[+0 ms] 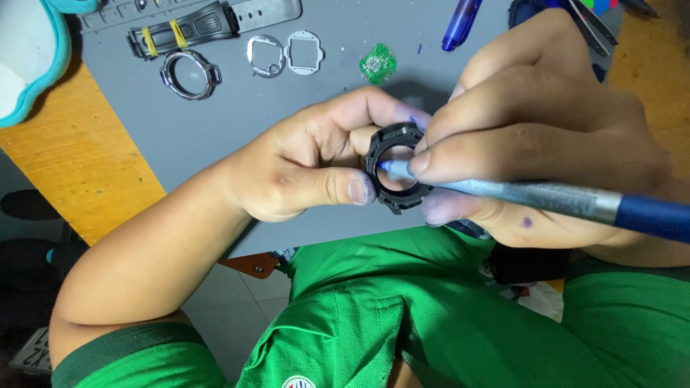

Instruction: A person uses a blue permanent marker to color the interior rim of a black watch case on a repair bench.

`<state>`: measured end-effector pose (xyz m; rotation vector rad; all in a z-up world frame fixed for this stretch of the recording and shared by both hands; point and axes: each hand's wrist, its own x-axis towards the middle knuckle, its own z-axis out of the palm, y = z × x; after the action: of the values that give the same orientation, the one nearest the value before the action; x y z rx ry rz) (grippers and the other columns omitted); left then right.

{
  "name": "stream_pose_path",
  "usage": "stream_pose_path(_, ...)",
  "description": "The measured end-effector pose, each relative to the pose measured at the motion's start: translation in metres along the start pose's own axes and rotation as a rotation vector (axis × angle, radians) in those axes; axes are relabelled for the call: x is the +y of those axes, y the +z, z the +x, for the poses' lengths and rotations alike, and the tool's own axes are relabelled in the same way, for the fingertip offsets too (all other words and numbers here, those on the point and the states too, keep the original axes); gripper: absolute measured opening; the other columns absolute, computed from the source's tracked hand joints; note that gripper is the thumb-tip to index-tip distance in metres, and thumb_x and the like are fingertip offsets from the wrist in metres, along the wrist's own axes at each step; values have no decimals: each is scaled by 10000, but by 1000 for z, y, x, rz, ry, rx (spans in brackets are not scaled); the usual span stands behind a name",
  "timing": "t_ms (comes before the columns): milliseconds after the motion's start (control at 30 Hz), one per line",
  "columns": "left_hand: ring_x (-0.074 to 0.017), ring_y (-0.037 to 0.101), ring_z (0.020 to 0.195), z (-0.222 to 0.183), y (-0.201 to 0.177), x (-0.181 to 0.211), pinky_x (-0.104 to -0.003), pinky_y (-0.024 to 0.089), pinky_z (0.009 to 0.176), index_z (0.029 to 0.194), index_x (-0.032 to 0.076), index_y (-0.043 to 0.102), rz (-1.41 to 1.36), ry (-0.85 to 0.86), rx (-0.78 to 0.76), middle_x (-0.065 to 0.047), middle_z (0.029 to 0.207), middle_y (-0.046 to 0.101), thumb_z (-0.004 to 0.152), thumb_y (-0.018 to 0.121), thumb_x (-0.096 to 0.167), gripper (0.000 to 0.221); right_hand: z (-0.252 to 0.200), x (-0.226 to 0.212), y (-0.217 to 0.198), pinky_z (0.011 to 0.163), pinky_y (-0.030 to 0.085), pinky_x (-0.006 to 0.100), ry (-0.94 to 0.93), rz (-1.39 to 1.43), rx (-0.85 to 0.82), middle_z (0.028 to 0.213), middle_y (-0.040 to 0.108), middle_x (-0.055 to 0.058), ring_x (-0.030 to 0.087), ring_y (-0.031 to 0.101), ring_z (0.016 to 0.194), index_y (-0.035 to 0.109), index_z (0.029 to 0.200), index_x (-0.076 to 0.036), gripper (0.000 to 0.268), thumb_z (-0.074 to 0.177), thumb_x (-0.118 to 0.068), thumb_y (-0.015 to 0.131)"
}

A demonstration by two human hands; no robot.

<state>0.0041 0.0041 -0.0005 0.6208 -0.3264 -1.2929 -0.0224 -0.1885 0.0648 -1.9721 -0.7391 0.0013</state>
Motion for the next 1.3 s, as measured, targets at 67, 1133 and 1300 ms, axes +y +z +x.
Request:
stream_pose_path(67,-135,520,911,0,0,1,-248,421,863,1177,15,287,-30,-9,-7,-66,957,519,795,531,109,462,-2,0,-4,641,326,331,-5,-31,-77,767,559,133,289,450,696,555,762,45,164,708,-102,607)
stream_pose_path(1133,-241,409,632,-3,-9,-2,-431,417,740,1075,-145,412,-726,-41,-44,-249,1071,454,854,329,231,443,-6,12,14,801,476,356,96,114,45,968,516,249,324,558,900,412,929,69,274,732,-22,580)
stream_pose_path(1300,-207,375,606,-1,-7,1,-393,394,711,1011,-124,453,-695,-9,-104,-173,801,455,844,322,240,421,-3,1,11,793,503,315,160,108,-27,1007,500,226,281,553,893,407,942,39,257,747,-23,563)
